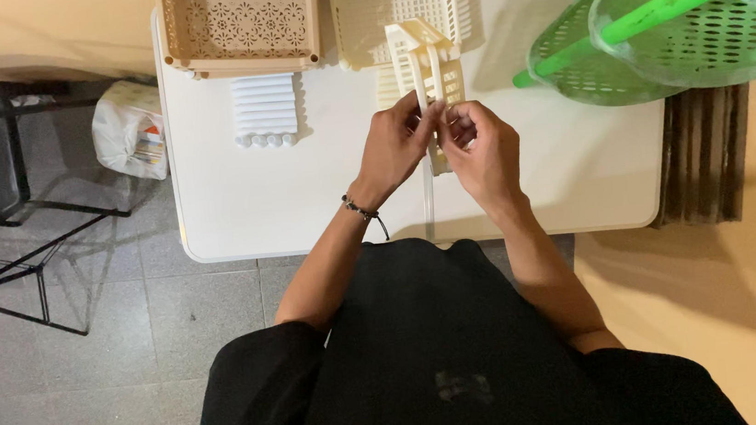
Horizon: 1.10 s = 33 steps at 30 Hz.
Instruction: The person assembles a small plastic basket by inserting white plastic rods into the side panels and connecting them to form a frame. The person handles multiple basket components and rods, aligning and inserting them by hand to build the structure.
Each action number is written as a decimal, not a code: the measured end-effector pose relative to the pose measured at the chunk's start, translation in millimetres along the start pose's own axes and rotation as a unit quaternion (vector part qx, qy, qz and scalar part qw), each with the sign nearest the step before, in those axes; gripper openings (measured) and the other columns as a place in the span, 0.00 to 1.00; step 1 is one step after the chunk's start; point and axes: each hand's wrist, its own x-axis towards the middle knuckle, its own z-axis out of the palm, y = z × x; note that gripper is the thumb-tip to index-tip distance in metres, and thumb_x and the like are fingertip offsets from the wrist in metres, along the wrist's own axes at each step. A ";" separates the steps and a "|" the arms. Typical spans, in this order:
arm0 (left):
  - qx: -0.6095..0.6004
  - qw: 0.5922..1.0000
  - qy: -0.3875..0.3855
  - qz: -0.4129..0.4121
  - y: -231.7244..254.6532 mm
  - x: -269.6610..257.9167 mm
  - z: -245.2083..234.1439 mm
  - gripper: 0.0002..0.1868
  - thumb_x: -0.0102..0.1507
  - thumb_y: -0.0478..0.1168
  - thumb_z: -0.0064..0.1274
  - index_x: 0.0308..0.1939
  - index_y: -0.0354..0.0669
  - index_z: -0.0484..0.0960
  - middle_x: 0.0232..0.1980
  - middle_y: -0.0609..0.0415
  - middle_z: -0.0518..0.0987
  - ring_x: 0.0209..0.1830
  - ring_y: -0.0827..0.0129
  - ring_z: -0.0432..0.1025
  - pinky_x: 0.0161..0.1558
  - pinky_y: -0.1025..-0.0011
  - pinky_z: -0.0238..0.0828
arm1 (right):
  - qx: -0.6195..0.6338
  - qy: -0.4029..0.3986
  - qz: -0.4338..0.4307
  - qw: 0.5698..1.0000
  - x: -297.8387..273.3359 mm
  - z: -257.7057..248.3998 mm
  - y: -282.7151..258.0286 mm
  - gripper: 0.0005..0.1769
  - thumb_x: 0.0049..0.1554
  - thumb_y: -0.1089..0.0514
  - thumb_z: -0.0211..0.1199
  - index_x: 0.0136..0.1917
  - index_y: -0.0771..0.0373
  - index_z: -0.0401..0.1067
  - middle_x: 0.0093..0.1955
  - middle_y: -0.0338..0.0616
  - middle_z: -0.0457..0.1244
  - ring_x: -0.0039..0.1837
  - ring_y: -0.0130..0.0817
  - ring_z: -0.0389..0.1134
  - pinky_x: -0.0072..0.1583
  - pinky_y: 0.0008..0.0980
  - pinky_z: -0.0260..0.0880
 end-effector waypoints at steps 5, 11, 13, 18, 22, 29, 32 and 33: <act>-0.110 0.992 0.047 0.040 2.7 0.5 -7.2 0.13 0.70 0.40 0.49 0.48 0.32 0.79 0.31 0.50 0.83 0.33 0.69 0.83 0.31 0.72 0.77 | 0.027 0.042 0.041 0.998 8.9 -12.8 11.2 0.06 0.61 0.64 0.69 0.48 0.68 0.72 0.38 0.39 0.68 0.38 0.22 0.67 0.40 0.24 0.67; -0.036 0.999 0.037 0.015 2.0 -0.8 -15.3 0.13 0.71 0.39 0.53 0.39 0.29 0.80 0.26 0.46 0.80 0.33 0.71 0.84 0.31 0.72 0.74 | 0.077 0.053 0.007 0.996 22.6 -31.3 32.9 0.07 0.64 0.67 0.68 0.50 0.70 0.70 0.41 0.38 0.66 0.41 0.18 0.64 0.44 0.21 0.66; -0.034 0.999 0.042 -0.004 3.8 1.3 -19.5 0.13 0.71 0.40 0.53 0.40 0.30 0.81 0.26 0.46 0.80 0.31 0.71 0.83 0.30 0.72 0.74 | 0.095 0.055 -0.003 0.994 27.3 -33.9 37.1 0.07 0.65 0.67 0.68 0.51 0.71 0.70 0.42 0.37 0.65 0.42 0.18 0.63 0.45 0.21 0.66; -0.051 0.996 0.061 0.037 2.4 0.8 -30.5 0.12 0.71 0.39 0.51 0.43 0.30 0.81 0.30 0.49 0.83 0.33 0.73 0.83 0.32 0.74 0.76 | 0.105 0.057 -0.003 0.993 30.1 -44.9 45.3 0.07 0.67 0.67 0.67 0.51 0.71 0.70 0.43 0.37 0.65 0.43 0.19 0.63 0.45 0.21 0.66; -0.051 0.997 0.059 0.019 1.0 0.8 -36.1 0.12 0.71 0.40 0.51 0.43 0.30 0.81 0.27 0.49 0.81 0.35 0.74 0.84 0.31 0.75 0.75 | 0.081 0.056 -0.004 0.995 29.8 -49.7 45.3 0.08 0.66 0.67 0.68 0.51 0.70 0.70 0.42 0.36 0.64 0.42 0.18 0.62 0.44 0.21 0.64; 0.042 0.996 0.062 0.038 -12.7 -12.2 -41.0 0.16 0.71 0.39 0.55 0.33 0.31 0.75 0.22 0.49 0.73 0.20 0.68 0.70 0.24 0.66 0.63 | 0.054 0.060 -0.011 0.997 28.6 -56.6 53.6 0.07 0.66 0.66 0.69 0.51 0.69 0.71 0.42 0.35 0.65 0.42 0.18 0.62 0.44 0.20 0.64; 0.136 0.981 0.075 0.118 -22.8 -20.6 -38.5 0.16 0.70 0.38 0.58 0.31 0.33 0.72 0.24 0.49 0.71 0.19 0.62 0.65 0.25 0.63 0.62 | 0.085 0.064 0.024 0.994 36.3 -62.3 71.0 0.06 0.65 0.65 0.67 0.52 0.69 0.71 0.43 0.34 0.65 0.42 0.17 0.64 0.42 0.20 0.66; 0.177 0.968 0.078 0.158 -26.6 -24.4 -38.3 0.16 0.69 0.37 0.59 0.31 0.34 0.72 0.25 0.50 0.71 0.21 0.61 0.65 0.26 0.63 0.63 | 0.095 0.064 0.035 0.993 39.5 -64.6 79.4 0.06 0.64 0.65 0.67 0.52 0.69 0.71 0.43 0.34 0.65 0.42 0.16 0.64 0.41 0.20 0.66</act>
